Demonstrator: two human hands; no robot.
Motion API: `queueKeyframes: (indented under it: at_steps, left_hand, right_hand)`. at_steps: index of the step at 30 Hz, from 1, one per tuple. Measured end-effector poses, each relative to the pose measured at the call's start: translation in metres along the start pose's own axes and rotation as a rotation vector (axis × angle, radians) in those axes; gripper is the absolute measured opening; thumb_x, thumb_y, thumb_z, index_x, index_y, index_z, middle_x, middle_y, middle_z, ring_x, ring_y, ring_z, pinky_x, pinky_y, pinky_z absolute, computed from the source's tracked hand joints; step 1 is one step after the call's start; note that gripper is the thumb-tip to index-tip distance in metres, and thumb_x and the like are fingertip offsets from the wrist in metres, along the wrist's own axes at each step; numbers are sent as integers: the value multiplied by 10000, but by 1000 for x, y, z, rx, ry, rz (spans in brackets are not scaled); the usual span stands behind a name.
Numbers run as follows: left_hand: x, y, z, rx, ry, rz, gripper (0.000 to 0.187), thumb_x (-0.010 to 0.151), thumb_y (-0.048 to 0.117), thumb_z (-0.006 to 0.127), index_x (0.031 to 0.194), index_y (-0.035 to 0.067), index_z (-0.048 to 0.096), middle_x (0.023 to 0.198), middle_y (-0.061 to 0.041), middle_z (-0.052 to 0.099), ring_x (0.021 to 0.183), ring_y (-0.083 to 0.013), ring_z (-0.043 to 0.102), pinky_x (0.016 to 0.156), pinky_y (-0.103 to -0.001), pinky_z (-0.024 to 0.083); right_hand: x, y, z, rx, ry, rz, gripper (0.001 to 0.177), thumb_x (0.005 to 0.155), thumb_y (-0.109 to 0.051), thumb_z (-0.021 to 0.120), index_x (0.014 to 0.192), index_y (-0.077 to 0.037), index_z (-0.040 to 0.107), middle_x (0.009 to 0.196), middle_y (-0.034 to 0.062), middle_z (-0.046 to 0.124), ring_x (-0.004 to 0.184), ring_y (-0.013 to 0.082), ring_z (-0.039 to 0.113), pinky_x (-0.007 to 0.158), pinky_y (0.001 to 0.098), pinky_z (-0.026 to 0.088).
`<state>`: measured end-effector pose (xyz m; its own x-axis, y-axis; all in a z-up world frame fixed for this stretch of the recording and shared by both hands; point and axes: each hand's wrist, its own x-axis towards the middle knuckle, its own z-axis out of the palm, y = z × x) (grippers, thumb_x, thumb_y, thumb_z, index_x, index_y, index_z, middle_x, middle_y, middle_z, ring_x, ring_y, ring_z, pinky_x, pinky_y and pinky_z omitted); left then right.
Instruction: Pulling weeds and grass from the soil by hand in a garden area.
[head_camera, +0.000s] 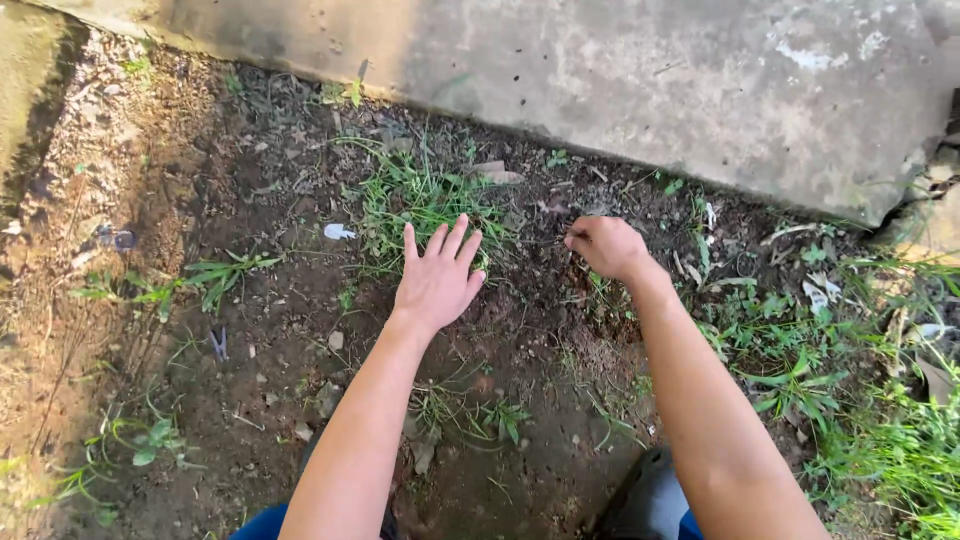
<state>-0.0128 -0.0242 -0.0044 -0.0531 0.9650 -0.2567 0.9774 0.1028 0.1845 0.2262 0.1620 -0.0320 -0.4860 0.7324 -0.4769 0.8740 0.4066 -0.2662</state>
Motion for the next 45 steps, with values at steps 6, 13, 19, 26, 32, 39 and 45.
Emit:
queueKeyframes:
  at_steps: [6, 13, 19, 26, 32, 39, 45]
  left_hand:
    - [15, -10, -14, -77, 64, 2, 642, 1003, 464, 486, 1564, 177, 364, 1655, -86, 263, 1468, -306, 321, 1177, -713, 93]
    - [6, -25, -10, -112, 111, 18, 615, 992, 405, 512, 1538, 144, 399, 1649, -98, 278, 1493, -297, 319, 1214, -655, 118]
    - [0, -48, 44, -199, 62, 38, 477, 998, 221, 503, 1452, 76, 527, 1554, -189, 443, 1356, -338, 509, 1137, -491, 385]
    - [-19, -16, -32, -159, -214, 56, 415, 1083, 391, 496, 925, 82, 723, 900, -169, 766, 888, -330, 744, 833, -469, 574]
    - [9, 3, -38, -201, 217, 219, 227, 1037, 241, 531, 974, 54, 644, 850, -107, 653, 770, -260, 655, 555, -420, 571]
    - [-3, 50, -150, -322, 687, 491, 67, 967, 189, 661, 945, 127, 652, 849, -36, 624, 796, -235, 612, 649, -420, 503]
    - [-92, 91, -282, -916, 351, 768, 180, 869, 73, 678, 1039, 129, 667, 917, -11, 665, 763, -138, 631, 645, -291, 508]
  right_hand:
    - [-20, -38, -68, 106, 177, -30, 285, 978, -367, 667, 1038, -110, 776, 917, 158, 768, 805, 312, 727, 792, 446, 569]
    - [-6, -28, 22, 71, 444, -13, 301, 1088, -278, 549, 1073, -21, 706, 956, 201, 738, 828, 324, 728, 747, 445, 583]
    - [-11, -29, 57, 69, 29, 151, 301, 991, -360, 622, 1099, -94, 711, 995, 206, 758, 951, 380, 724, 882, 510, 566]
    - [-8, -81, 6, 464, 149, -374, 788, 914, -323, 757, 1570, -104, 379, 1439, 191, 583, 1208, 327, 594, 1023, 470, 458]
    - [-12, -64, -21, 670, 91, -65, 584, 988, -329, 628, 1517, -124, 488, 1262, 129, 727, 1152, 232, 693, 1004, 359, 527]
    - [-21, 21, -3, 631, 286, 9, 400, 1009, -247, 588, 1383, -105, 606, 1164, 113, 756, 1084, 219, 720, 951, 349, 543]
    - [-33, 51, 22, 520, 211, 204, 307, 903, -263, 736, 1155, -89, 741, 1091, 116, 790, 1022, 247, 756, 941, 376, 578]
